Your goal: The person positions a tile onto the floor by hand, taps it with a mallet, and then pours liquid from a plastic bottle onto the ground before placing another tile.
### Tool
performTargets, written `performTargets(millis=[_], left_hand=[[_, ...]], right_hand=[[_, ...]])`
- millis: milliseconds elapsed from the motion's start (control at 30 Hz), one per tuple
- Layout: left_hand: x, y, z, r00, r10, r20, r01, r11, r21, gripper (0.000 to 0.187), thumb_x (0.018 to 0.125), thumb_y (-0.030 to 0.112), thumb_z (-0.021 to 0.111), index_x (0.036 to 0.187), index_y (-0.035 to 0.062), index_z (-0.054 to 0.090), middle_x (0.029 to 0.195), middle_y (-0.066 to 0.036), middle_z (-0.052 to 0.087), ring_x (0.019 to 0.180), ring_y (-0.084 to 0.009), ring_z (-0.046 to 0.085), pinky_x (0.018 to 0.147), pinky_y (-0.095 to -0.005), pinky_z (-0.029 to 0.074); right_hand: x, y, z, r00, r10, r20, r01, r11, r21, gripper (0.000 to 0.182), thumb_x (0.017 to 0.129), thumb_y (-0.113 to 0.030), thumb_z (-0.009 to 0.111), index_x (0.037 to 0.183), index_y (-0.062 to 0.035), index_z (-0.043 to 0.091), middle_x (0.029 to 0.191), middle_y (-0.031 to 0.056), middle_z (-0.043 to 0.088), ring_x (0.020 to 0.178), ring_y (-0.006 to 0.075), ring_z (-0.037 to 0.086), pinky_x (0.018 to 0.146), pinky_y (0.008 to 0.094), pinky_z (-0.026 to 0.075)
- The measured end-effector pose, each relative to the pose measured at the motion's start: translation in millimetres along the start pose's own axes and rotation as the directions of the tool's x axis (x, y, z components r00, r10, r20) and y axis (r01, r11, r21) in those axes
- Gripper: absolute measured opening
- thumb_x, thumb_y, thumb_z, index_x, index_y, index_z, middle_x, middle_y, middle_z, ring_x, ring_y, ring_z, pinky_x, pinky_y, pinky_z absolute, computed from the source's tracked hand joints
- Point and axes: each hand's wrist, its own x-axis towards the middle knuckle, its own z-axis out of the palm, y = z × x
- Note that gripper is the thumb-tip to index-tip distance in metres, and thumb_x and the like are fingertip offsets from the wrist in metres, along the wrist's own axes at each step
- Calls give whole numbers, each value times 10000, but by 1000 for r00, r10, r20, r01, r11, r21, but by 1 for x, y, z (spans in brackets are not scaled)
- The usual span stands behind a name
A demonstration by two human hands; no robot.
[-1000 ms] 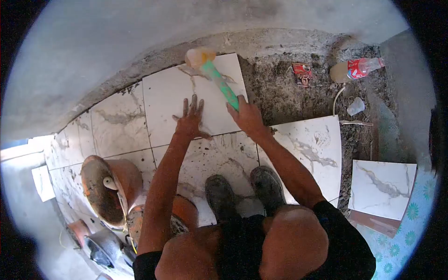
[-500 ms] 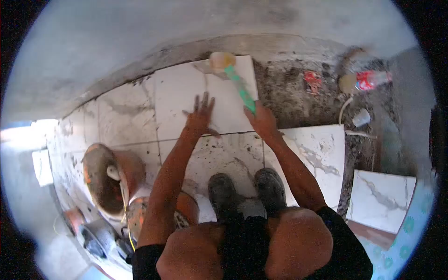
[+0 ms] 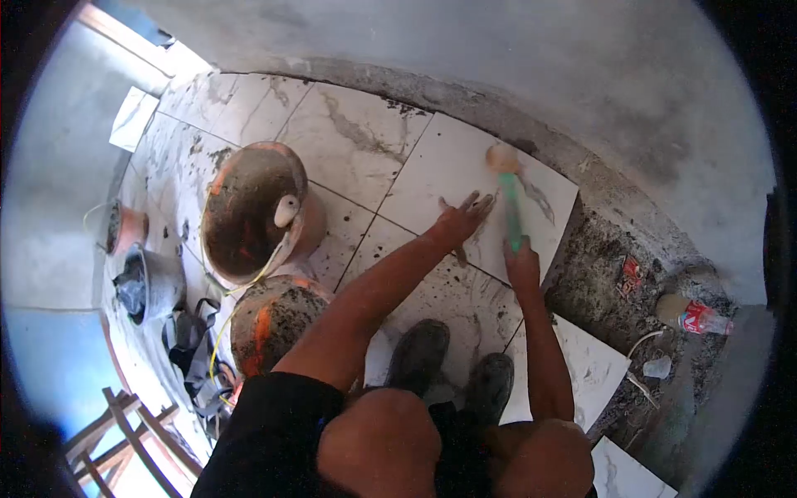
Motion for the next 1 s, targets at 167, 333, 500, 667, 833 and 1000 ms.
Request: performTargets(millis=[167,333,500,667,833,1000], left_hand=[[1,-2,5,1000,0,-14,-1,998,-68,1382,343,417,855,1396,145,0,1464,11,0,1341,-245,41,880,-719,261],[0,3,4,999,-46,-23,44,997,-70,1383,331,439,850,1397,140,20,1464,9,20,1341,-242,50,889,-711,252],[-5,-9,13,998,17,-64,-23,995,-94,1363,338,505,825,1397,128,54,1465,-24,15,1341,-256,40,900,-714,216],[-30,-36,21,992,-101,-74,95,991,-90,1373,348,635,741,1387,60,53,1454,-112,-81,1342,-270,-9,865,-751,171],[-25,-58,31,991,-125,-56,119,989,-90,1349,372,611,751,1380,43,58,1452,-100,-102,1341,-276,-3,858,-762,159],[-22,-60,42,978,-159,-136,142,982,-123,1309,362,556,783,1377,53,126,1463,-64,7,1344,-218,49,873,-742,202]], right_hand=[[4,-43,-31,998,-16,69,14,999,34,469,866,-403,471,1039,34,468,658,229,580,626,376,602,574,447,490],[11,-44,-30,982,1,188,-26,992,127,456,864,-395,481,1017,34,474,628,192,569,590,322,602,564,434,484],[-1,-15,-6,999,38,-31,-32,985,170,409,863,-400,496,881,7,477,572,138,509,516,242,540,498,385,428],[-29,-36,-38,988,34,-148,-10,987,162,394,864,-383,513,854,9,475,560,69,496,478,205,509,464,334,405],[-55,-14,-13,982,31,-188,1,986,168,396,866,-374,511,904,20,488,573,77,495,497,201,503,488,342,411],[-58,-35,-25,979,179,102,-193,969,153,480,833,-411,536,1003,34,477,680,181,571,582,297,578,558,433,460]])
